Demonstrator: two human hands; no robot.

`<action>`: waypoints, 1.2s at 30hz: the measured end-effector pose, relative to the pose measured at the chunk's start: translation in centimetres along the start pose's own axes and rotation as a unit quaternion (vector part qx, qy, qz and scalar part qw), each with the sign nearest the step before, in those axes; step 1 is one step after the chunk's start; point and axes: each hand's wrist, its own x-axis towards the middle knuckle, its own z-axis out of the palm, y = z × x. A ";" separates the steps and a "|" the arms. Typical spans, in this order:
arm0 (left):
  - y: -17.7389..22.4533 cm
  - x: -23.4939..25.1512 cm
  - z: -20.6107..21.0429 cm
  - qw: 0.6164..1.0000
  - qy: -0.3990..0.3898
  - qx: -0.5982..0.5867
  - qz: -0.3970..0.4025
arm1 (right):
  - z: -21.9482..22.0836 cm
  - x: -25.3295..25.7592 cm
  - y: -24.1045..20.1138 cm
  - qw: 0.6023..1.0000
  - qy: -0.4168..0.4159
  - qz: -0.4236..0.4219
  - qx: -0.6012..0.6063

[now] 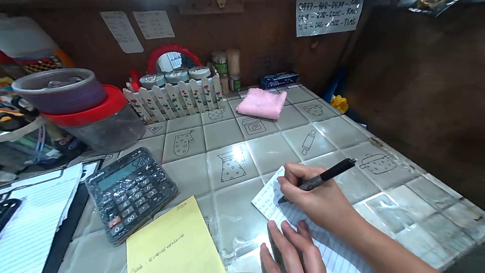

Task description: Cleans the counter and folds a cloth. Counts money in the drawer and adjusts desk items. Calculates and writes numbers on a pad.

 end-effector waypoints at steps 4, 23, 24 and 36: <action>0.0 0.0 0.0 1.000 0.000 -0.006 0.001 | 0.0 0.0 0.0 1.000 0.005 0.008 -0.001; -0.1 -0.1 -0.1 1.000 -0.003 -0.018 -0.001 | -0.2 0.2 -0.1 0.999 0.024 0.024 0.017; -0.1 -0.1 0.0 1.000 -0.003 -0.018 -0.002 | -0.3 0.2 -0.1 0.999 0.030 0.030 0.017; -0.1 -0.1 -0.1 1.000 -0.003 -0.012 0.003 | -0.4 0.3 0.0 0.999 0.023 0.022 -0.002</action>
